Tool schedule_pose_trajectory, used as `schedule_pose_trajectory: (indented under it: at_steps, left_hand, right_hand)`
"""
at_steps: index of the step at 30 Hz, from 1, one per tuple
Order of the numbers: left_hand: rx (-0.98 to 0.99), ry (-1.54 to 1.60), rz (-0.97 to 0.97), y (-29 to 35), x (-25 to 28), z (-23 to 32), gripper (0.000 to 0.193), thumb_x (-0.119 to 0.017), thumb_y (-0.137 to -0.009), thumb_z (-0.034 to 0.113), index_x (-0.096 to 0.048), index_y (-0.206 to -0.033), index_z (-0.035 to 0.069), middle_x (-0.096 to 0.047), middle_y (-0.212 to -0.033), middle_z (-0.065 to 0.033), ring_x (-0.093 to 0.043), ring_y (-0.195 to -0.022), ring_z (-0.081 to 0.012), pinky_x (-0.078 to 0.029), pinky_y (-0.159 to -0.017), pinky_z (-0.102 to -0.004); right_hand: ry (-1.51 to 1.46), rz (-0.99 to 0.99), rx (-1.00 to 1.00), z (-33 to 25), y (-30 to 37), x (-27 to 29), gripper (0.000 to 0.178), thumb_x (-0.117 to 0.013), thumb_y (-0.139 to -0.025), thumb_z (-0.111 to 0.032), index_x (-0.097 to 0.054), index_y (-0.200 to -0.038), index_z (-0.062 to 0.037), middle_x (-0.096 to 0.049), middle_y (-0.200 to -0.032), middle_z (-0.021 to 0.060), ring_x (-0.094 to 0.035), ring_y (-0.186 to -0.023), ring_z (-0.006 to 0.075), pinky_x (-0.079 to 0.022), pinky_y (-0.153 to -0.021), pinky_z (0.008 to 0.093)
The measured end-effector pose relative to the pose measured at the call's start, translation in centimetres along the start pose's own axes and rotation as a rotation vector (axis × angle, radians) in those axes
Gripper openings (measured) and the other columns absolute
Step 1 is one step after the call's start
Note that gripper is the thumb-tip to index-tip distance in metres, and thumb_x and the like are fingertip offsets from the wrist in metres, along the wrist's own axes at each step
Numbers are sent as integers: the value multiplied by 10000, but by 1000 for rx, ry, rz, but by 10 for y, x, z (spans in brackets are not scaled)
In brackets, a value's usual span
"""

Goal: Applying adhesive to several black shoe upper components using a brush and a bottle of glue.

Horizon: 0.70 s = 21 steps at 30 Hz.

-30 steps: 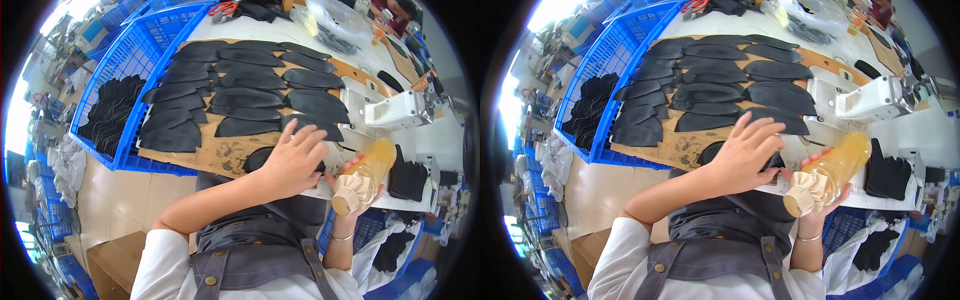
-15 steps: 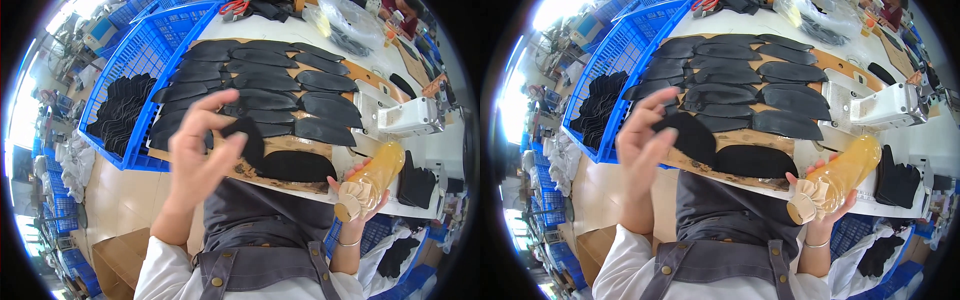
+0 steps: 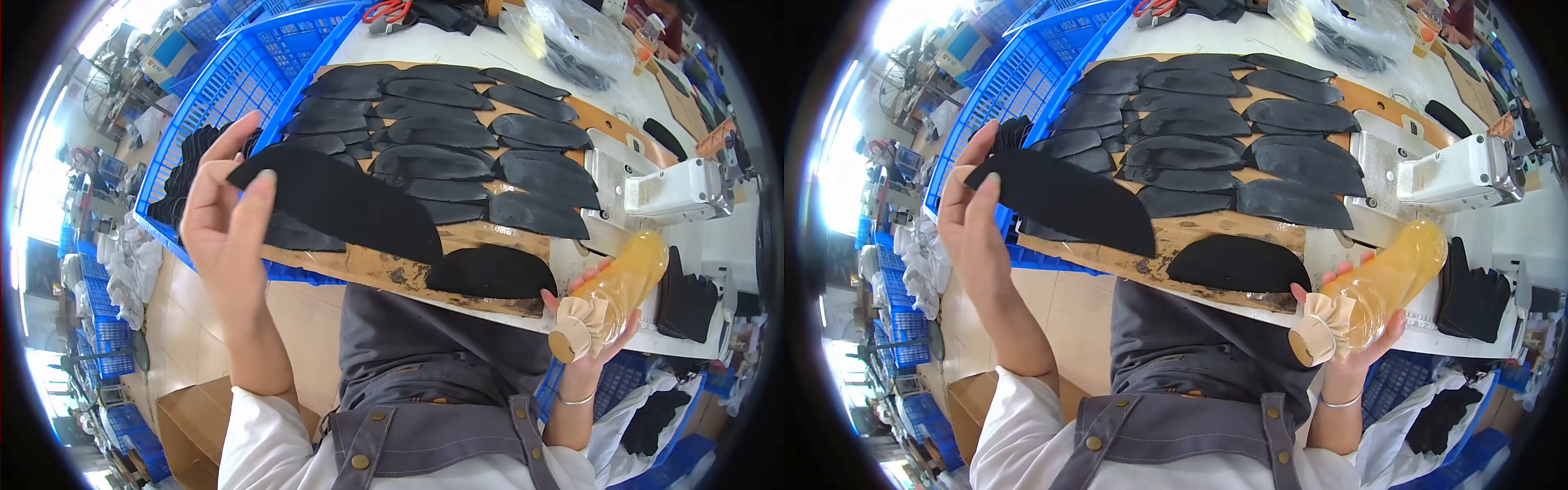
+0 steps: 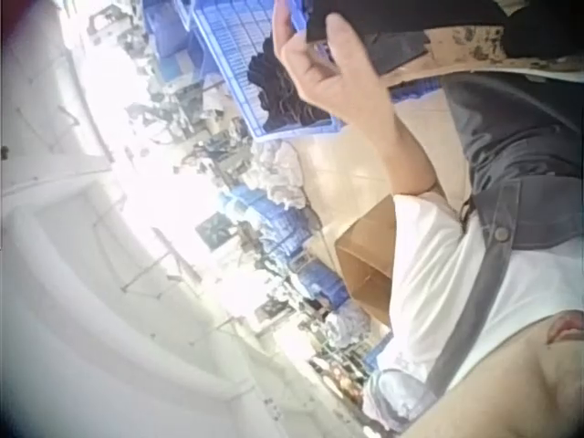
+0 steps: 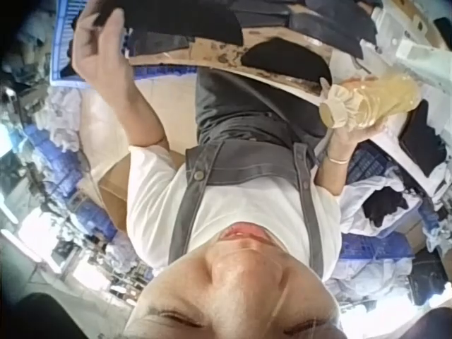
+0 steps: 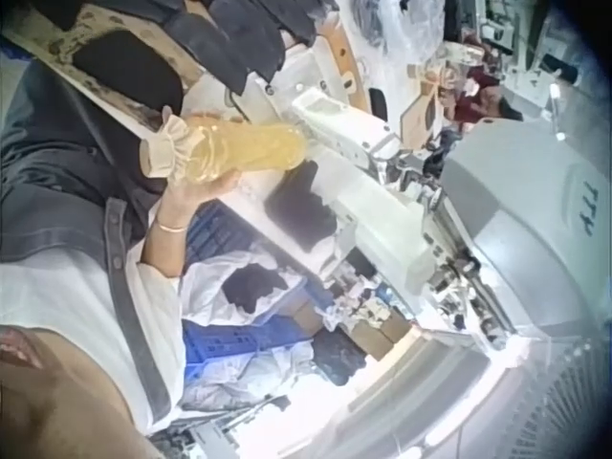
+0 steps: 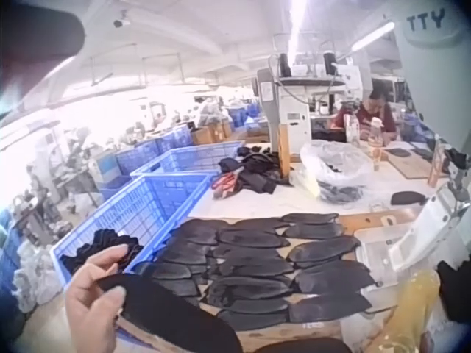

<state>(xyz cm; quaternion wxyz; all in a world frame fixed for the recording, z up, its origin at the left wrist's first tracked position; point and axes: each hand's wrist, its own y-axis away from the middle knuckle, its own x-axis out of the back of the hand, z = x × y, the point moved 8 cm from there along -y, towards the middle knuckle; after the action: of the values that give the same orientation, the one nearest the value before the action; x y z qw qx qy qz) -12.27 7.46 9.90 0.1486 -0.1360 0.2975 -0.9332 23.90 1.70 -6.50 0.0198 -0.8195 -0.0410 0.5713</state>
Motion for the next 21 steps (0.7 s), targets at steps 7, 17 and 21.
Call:
schedule_pose_trajectory:
  at_steps: [7, 17, 21]
  left_hand:
    - [-145, -174, -44, 5, -13, 15, 143, -642, -736, -7, -516, -791, 34, -538, -1216, -181, -485, -1138, -231, -356, -955, -335]
    - [-306, -513, -430, 59, -141, -21, 183, -693, -659, 91, -517, -705, 75, -516, -1210, -127, -415, -1201, -354, -279, -1014, -495]
    - [-216, -448, -595, 65, -152, -33, 189, -708, -684, 124, -532, -728, 71, -507, -1242, -112, -391, -1231, -344, -279, -1029, -470]
  right_hand:
    - [-27, -75, -18, 1, 0, -6, 703, -588, -805, -458, -287, -1352, -134, -440, -1229, 120, -466, -1170, 317, -252, -1001, 663]
    - [-6, -47, -20, 1, 1, -3, 711, -609, -795, -448, -297, -1344, -123, -457, -1226, 123, -468, -1166, 320, -272, -1000, 650]
    - [5, -50, -22, 0, 0, 0, 705, -605, -796, -455, -301, -1341, -126, -464, -1229, 127, -467, -1170, 321, -274, -1004, 643]
